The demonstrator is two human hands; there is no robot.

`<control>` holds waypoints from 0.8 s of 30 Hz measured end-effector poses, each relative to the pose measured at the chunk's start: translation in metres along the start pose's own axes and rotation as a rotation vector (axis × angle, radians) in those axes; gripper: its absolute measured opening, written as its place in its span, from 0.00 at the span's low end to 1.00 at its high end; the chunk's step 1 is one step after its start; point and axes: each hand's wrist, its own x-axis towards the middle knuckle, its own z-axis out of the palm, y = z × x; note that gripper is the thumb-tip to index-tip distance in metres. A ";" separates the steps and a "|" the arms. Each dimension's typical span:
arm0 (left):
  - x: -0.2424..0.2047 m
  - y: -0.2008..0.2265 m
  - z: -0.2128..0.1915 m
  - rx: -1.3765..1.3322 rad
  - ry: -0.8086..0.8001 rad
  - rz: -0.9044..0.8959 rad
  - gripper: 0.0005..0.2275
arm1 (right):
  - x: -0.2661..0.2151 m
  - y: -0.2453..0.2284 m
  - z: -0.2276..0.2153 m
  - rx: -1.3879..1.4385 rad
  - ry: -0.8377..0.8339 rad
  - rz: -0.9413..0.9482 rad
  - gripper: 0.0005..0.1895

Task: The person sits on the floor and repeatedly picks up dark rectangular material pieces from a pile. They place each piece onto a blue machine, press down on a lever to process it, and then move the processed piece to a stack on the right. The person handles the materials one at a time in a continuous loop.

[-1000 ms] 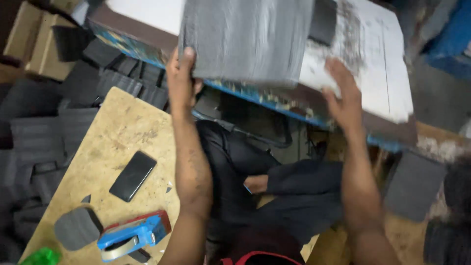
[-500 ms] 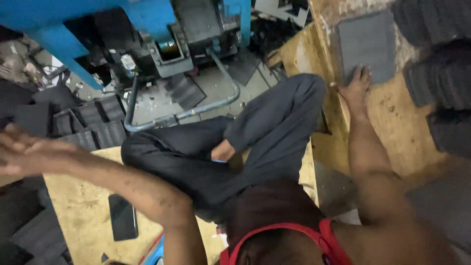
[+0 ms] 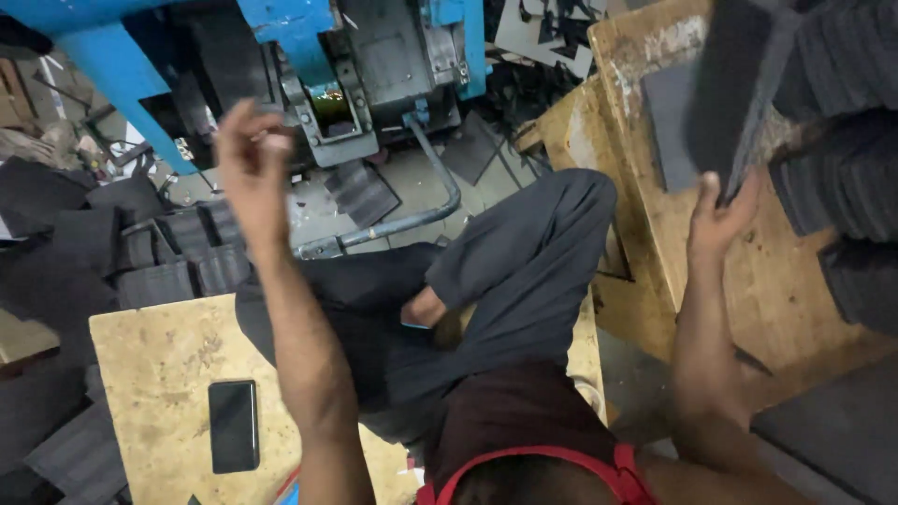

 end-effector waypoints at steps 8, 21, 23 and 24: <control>-0.012 0.035 0.062 0.088 -0.499 0.242 0.39 | 0.013 -0.158 0.032 0.314 -0.631 0.113 0.27; -0.027 0.031 0.085 -0.243 -0.410 -0.159 0.24 | 0.012 -0.215 0.139 -0.184 -0.456 -0.692 0.30; -0.024 0.026 0.080 -0.286 -0.405 -0.124 0.23 | 0.032 -0.210 0.146 -0.110 -0.424 -0.708 0.26; -0.017 0.016 0.075 -0.286 -0.383 -0.101 0.22 | 0.044 -0.209 0.153 -0.072 -0.406 -0.716 0.24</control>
